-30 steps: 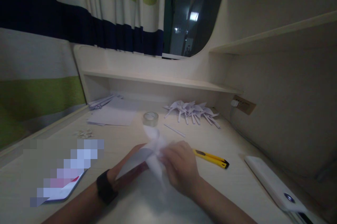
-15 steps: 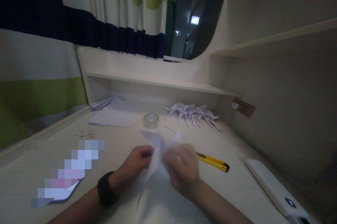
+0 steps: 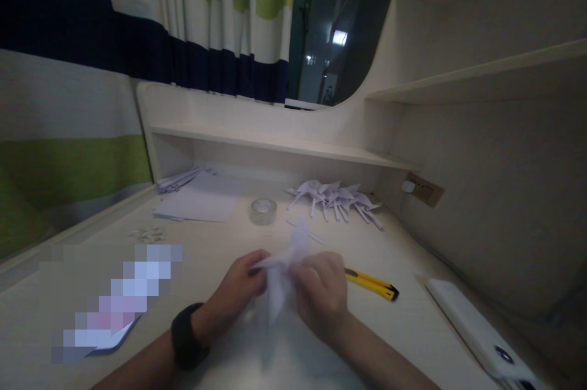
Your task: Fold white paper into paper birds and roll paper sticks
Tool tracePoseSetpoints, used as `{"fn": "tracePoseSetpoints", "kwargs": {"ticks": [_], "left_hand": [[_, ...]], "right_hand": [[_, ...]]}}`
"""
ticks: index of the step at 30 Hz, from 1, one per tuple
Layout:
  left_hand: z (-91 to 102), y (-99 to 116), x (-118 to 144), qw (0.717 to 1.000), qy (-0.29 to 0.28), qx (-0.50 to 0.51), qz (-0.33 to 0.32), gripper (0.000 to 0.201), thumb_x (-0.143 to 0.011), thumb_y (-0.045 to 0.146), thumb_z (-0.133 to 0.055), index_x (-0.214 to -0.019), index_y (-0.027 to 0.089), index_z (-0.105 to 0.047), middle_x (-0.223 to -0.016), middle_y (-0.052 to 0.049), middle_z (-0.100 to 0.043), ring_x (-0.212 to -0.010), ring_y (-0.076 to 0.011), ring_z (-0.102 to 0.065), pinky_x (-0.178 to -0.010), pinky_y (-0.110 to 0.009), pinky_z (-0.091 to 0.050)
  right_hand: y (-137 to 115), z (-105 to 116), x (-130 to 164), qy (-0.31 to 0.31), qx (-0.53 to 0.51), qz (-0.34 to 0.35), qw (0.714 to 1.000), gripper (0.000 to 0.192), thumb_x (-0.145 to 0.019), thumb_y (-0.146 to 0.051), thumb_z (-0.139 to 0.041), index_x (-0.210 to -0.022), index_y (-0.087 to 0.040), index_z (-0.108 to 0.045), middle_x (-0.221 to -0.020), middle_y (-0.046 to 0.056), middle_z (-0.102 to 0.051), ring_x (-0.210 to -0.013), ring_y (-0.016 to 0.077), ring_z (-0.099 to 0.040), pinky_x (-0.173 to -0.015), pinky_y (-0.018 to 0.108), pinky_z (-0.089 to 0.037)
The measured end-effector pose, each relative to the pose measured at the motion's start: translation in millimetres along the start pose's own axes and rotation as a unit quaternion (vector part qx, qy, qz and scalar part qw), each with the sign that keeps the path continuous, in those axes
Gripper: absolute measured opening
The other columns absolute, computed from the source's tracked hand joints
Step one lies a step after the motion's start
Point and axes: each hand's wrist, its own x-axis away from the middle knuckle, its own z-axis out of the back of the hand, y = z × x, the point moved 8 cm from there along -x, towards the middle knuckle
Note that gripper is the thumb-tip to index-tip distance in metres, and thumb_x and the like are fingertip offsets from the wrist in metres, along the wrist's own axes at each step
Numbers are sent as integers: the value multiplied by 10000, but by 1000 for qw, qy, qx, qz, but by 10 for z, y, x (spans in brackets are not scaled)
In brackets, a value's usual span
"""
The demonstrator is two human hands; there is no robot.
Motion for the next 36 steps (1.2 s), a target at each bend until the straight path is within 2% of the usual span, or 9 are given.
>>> {"fn": "tracePoseSetpoints", "kwargs": {"ticks": [3, 10, 14, 18, 24, 32, 34, 36], "left_hand": [[-4, 35, -7, 1000, 22, -17, -6, 250, -729, 406, -637, -694, 160, -610, -674, -23, -623, -683, -187, -570, -619, -272, -452], [-37, 205, 1, 999, 5, -29, -38, 228, -639, 377, -671, -665, 162, -598, -696, -42, -637, -682, -198, -561, -637, -291, -452], [-44, 121, -25, 999, 9, -38, -17, 188, -695, 347, -609, -659, 167, -570, -617, -4, -579, -623, -171, -531, -595, -269, -429], [-83, 58, -88, 999, 8, -45, -20, 271, -766, 405, -589, -645, 167, -545, -563, 18, -512, -611, -159, -513, -573, -249, -409], [-229, 175, -305, 998, -16, -34, -45, 345, -818, 461, -553, -688, 141, -571, -611, 9, -508, -565, -118, -436, -490, -211, -315], [-496, 398, -687, 996, -25, -15, -84, 342, -829, 461, -540, -693, 147, -555, -549, 43, -437, -493, -91, -388, -465, -206, -295], [-537, 410, -742, 994, -39, -39, -98, 337, -855, 445, -507, -687, 156, -546, -536, 45, -436, -482, -93, -400, -466, -209, -308], [-523, 407, -815, 988, -39, -94, -120, 358, -903, 428, -429, -733, 150, -578, -572, 20, -497, -489, -101, -437, -474, -217, -338]], "right_hand": [[6, -36, 4, -18, -1, 4, 1000, 108, -812, -98, -587, -841, -199, -612, -728, 40, -628, -689, 176, -497, -647, 352, -369], [41, -80, 4, -44, -6, -6, 999, 75, -829, -131, -590, -870, -187, -617, -752, 44, -638, -689, 177, -500, -638, 348, -349], [46, -75, -10, -55, -17, -14, 998, 84, -845, -132, -563, -862, -187, -624, -736, 44, -638, -695, 180, -508, -641, 349, -351], [92, -57, -28, -58, -33, -26, 997, 116, -851, -116, -535, -859, -183, -630, -733, 46, -632, -700, 182, -521, -643, 344, -361], [339, -23, -103, -62, -14, -53, 997, 119, -852, -124, -533, -871, -180, -637, -779, 56, -645, -744, 191, -533, -660, 343, -392], [761, 103, -255, -11, -21, -86, 996, 71, -841, -153, -575, -806, -188, -627, -774, 58, -648, -764, 205, -556, -709, 376, -440], [845, 136, -270, -9, -38, -99, 994, 73, -837, -158, -582, -797, -197, -629, -766, 48, -645, -758, 199, -562, -707, 367, -449], [943, 176, -258, -6, -53, -117, 992, 84, -834, -156, -579, -781, -203, -625, -755, 39, -638, -751, 194, -566, -702, 358, -454]]}}
